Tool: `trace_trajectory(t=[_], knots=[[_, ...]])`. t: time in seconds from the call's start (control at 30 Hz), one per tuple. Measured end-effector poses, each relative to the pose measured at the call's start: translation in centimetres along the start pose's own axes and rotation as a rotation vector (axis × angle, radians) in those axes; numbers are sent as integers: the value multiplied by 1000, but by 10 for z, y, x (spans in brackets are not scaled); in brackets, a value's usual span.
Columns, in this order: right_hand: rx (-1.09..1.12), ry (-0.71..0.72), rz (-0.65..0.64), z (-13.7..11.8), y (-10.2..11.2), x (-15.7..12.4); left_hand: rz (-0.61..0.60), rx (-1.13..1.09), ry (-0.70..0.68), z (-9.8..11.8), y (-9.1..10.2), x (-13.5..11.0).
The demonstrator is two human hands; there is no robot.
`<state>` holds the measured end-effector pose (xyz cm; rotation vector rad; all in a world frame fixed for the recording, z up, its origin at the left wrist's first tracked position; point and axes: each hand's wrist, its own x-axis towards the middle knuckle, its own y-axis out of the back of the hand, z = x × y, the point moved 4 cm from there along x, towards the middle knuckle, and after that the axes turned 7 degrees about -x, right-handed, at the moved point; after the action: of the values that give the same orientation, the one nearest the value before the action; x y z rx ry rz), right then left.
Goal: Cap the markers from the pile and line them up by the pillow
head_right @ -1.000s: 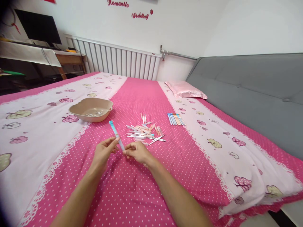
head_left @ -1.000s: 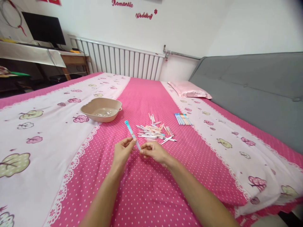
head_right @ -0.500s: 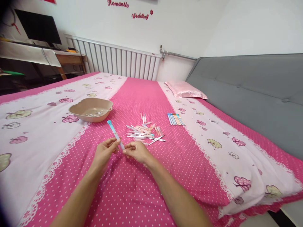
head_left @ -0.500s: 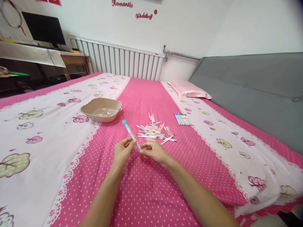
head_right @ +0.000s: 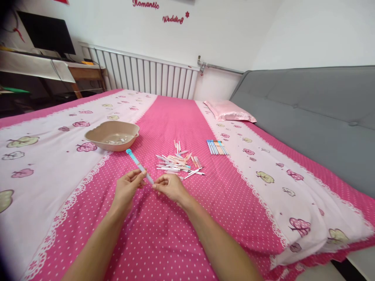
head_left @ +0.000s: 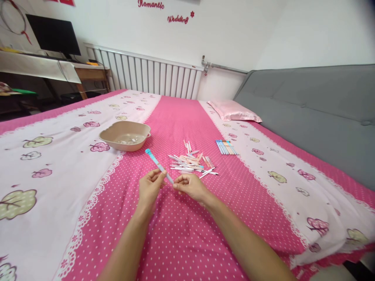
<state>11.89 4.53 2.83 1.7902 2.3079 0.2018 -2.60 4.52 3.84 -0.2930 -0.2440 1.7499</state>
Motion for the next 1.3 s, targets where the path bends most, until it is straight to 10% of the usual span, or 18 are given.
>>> trace_trajectory(t=[1.3], knots=[[-28,97,70,1,0,3,-13,20,24,-2,-4,-3]])
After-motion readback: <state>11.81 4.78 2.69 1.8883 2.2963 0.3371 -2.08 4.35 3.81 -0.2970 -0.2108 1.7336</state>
